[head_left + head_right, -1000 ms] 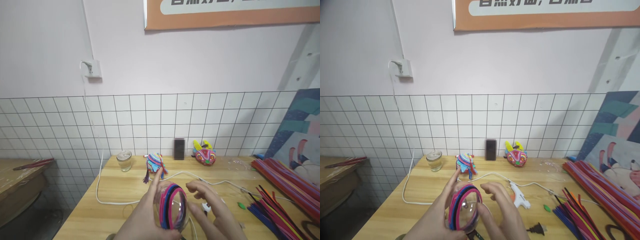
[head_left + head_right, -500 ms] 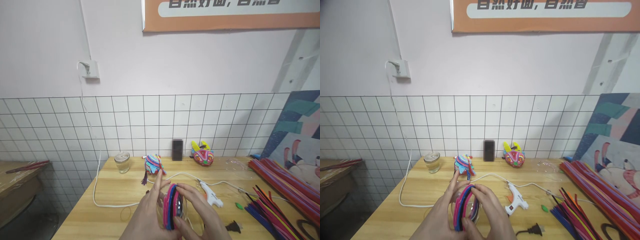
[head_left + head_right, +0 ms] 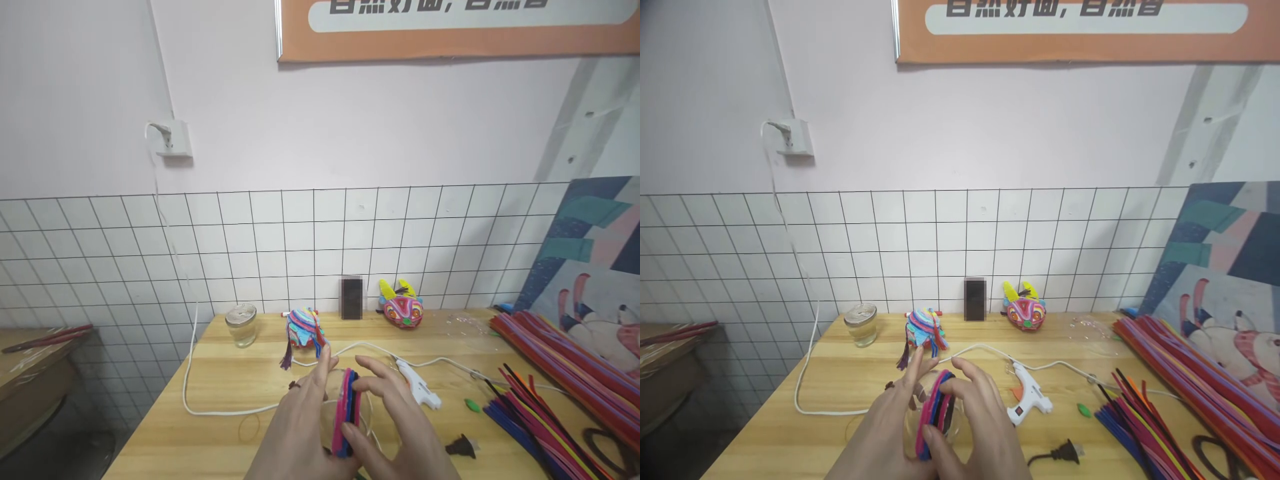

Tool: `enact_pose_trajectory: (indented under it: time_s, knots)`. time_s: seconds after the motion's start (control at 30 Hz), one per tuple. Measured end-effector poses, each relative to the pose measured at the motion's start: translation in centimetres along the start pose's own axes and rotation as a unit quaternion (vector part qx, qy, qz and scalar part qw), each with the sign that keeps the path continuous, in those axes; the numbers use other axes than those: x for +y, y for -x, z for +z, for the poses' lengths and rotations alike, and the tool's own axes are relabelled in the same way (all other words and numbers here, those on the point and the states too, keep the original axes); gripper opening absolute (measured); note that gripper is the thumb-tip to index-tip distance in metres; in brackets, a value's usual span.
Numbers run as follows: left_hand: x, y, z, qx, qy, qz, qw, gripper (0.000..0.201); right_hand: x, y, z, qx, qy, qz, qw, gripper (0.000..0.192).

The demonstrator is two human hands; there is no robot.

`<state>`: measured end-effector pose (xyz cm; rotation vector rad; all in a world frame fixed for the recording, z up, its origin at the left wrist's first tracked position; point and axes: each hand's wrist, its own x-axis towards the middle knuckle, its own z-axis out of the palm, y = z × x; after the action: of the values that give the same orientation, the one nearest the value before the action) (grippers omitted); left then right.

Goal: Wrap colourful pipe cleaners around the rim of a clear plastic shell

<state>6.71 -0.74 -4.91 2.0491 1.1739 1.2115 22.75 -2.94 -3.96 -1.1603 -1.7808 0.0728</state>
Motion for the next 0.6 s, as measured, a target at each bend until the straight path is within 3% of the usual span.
enact_pose_trajectory:
  time_s: [0.1,0.2,0.4,0.5,0.6]
  knots:
    - [-1.1,0.0,0.4,-0.001,-0.070,0.080,0.994,0.107,0.2,-0.4,-0.4,-0.002,0.074,-0.101,0.992,0.014]
    - [-0.9,-0.3,0.2,-0.007,-0.130,0.117,0.984,0.106,0.5,-0.7,-0.8,-0.001,0.112,-0.162,0.980,0.012]
    - [1.2,-1.1,-0.8,-0.121,-0.177,0.008,0.977,0.088,0.6,-1.3,-0.6,-0.020,0.170,-0.237,0.956,0.014]
    - [1.0,-1.1,-0.9,-0.137,-0.143,-0.039,0.979,0.095,0.7,-1.5,-0.6,-0.008,0.147,-0.223,0.964,0.019]
    - [0.6,-1.1,-1.5,-0.119,-0.062,-0.076,0.988,0.107,1.6,-1.5,-0.6,-0.009,0.066,-0.115,0.991,0.018]
